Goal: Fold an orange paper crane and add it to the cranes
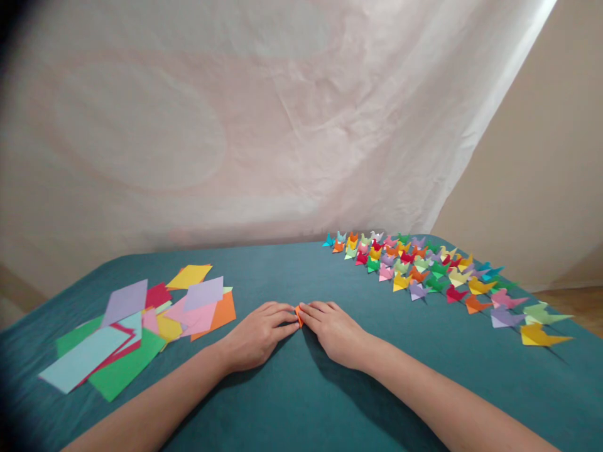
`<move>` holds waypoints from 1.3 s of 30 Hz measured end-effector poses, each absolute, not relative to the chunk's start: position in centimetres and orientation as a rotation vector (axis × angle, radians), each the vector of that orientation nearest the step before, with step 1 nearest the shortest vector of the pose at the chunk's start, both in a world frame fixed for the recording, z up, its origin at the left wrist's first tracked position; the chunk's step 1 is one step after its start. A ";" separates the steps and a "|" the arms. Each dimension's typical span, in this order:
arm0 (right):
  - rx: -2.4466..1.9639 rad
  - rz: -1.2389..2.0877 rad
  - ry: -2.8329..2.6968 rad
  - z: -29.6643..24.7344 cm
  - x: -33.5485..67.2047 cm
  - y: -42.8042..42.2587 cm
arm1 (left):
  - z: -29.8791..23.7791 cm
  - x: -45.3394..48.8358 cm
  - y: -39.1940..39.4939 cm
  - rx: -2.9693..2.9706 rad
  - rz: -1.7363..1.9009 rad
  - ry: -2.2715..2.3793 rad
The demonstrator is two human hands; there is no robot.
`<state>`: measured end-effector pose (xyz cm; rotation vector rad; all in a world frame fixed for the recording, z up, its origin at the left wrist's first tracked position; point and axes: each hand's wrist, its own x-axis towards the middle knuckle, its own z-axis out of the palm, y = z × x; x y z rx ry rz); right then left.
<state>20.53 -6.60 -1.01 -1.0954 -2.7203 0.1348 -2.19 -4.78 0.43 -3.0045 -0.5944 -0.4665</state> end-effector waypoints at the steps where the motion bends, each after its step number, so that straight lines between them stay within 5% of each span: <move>1: -1.102 0.143 -2.728 -1.0 20.6 -6.6 | 0.5 -2.2 -4.8 -3.005 -0.459 -0.593; 39: -1.106 0.470 -2.824 0.4 21.7 -6.8 | 1.3 -2.4 -4.7 -3.080 -0.424 -0.550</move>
